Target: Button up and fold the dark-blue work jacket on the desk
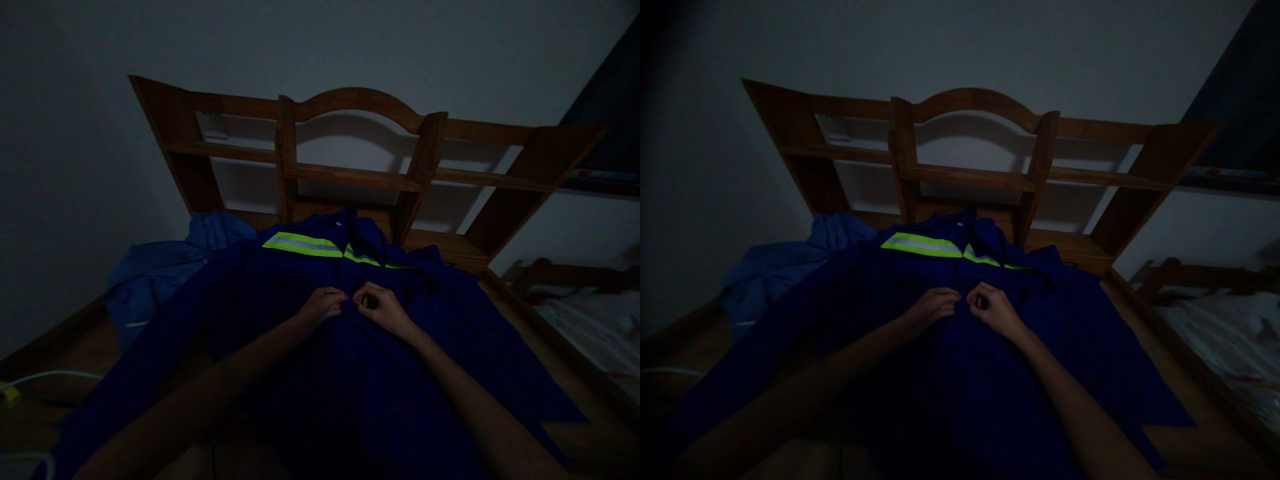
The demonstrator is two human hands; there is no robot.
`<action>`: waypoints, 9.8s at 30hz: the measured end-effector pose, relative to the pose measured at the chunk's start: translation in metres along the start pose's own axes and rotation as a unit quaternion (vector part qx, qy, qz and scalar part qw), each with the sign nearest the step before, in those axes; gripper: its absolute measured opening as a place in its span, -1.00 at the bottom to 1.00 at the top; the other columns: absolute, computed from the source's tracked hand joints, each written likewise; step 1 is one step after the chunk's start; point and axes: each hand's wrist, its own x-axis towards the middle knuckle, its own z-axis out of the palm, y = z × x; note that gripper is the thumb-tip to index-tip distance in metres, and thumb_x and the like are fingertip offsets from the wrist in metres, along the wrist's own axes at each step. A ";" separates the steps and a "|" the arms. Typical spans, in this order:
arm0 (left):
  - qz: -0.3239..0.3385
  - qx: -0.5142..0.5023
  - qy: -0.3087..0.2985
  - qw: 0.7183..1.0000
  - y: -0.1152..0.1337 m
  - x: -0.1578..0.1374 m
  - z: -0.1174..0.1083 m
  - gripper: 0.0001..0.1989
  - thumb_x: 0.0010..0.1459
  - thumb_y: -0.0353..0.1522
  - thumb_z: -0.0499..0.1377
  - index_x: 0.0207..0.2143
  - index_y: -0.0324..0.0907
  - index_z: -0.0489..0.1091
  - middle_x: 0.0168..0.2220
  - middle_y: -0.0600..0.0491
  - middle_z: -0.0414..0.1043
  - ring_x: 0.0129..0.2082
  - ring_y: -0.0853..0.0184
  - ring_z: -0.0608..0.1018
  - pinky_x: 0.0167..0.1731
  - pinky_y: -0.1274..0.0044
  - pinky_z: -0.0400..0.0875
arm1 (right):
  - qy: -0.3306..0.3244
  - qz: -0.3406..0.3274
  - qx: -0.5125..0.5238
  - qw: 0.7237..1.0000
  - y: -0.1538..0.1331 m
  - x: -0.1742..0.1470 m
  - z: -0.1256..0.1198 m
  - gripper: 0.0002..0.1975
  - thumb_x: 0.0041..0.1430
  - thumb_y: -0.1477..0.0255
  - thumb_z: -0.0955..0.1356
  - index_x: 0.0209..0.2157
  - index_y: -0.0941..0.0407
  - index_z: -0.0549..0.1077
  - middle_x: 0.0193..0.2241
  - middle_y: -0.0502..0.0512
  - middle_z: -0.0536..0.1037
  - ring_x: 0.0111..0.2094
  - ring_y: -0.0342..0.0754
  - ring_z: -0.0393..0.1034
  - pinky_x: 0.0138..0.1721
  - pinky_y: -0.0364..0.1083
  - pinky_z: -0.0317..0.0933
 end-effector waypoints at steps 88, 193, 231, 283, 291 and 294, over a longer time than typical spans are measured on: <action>-0.021 0.061 -0.011 0.998 0.003 0.002 -0.008 -0.53 -0.08 -0.47 0.25 -0.08 -0.37 0.22 -0.34 -0.13 0.42 -0.43 0.34 0.51 -0.27 0.46 0.41 | 0.012 0.000 -0.118 0.993 -0.008 -0.004 0.006 -0.85 0.27 0.37 0.16 -0.25 0.10 0.30 -0.26 0.00 0.35 -0.28 -0.21 0.26 -0.29 -0.19 0.11; 0.306 0.481 -0.021 0.822 -0.011 -0.003 0.000 -0.81 0.07 -0.29 0.15 -0.26 -0.15 0.36 -0.46 0.13 0.37 -0.43 0.45 0.42 -0.38 0.63 0.19 | -0.019 0.090 0.080 0.993 -0.003 0.001 0.006 -0.80 0.24 0.32 0.18 -0.35 0.16 0.28 -0.41 -0.01 0.32 -0.37 -0.19 0.21 -0.33 -0.18 0.05; 0.339 0.556 -0.009 0.759 -0.017 -0.002 0.002 -0.79 0.11 -0.32 0.02 -0.18 -0.16 0.28 -0.45 0.11 0.31 -0.48 0.44 0.34 -0.46 0.60 0.14 | 0.011 0.086 -0.311 0.947 0.057 0.010 0.014 -0.44 0.27 0.08 0.03 0.23 -0.03 0.05 0.25 0.05 -0.17 0.27 0.04 -0.35 0.20 0.09 -0.26; 0.294 0.551 -0.200 0.755 -0.021 -0.042 -0.007 -0.50 -0.19 -0.12 0.28 -0.29 -0.21 0.19 -0.27 0.05 0.24 -0.24 0.32 0.31 -0.25 0.53 0.17 | 0.218 0.188 -0.037 0.957 -0.129 -0.191 0.031 -0.86 0.12 0.45 0.32 -0.24 0.03 0.43 -0.19 0.07 0.40 -0.15 -0.11 0.33 -0.18 -0.18 0.25; 0.225 0.635 -0.048 0.738 -0.020 -0.066 0.005 -0.48 -0.20 -0.14 0.27 -0.28 -0.25 0.17 -0.24 -0.04 0.21 -0.26 0.26 0.32 -0.27 0.49 0.21 | 0.018 0.156 -0.049 0.986 -0.151 -0.197 0.025 -0.72 0.12 0.52 0.26 -0.13 -0.02 0.39 -0.21 0.08 0.40 -0.14 -0.09 0.31 -0.18 -0.12 0.26; 0.256 0.601 -0.047 0.756 -0.021 -0.058 0.001 -0.54 -0.15 -0.18 0.24 -0.26 -0.24 0.18 -0.24 -0.02 0.23 -0.26 0.30 0.33 -0.30 0.53 0.21 | 0.090 0.185 -0.028 0.978 -0.151 -0.179 0.021 -0.75 0.18 0.46 0.24 -0.11 -0.02 0.39 -0.17 0.07 0.39 -0.12 -0.11 0.31 -0.15 -0.15 0.24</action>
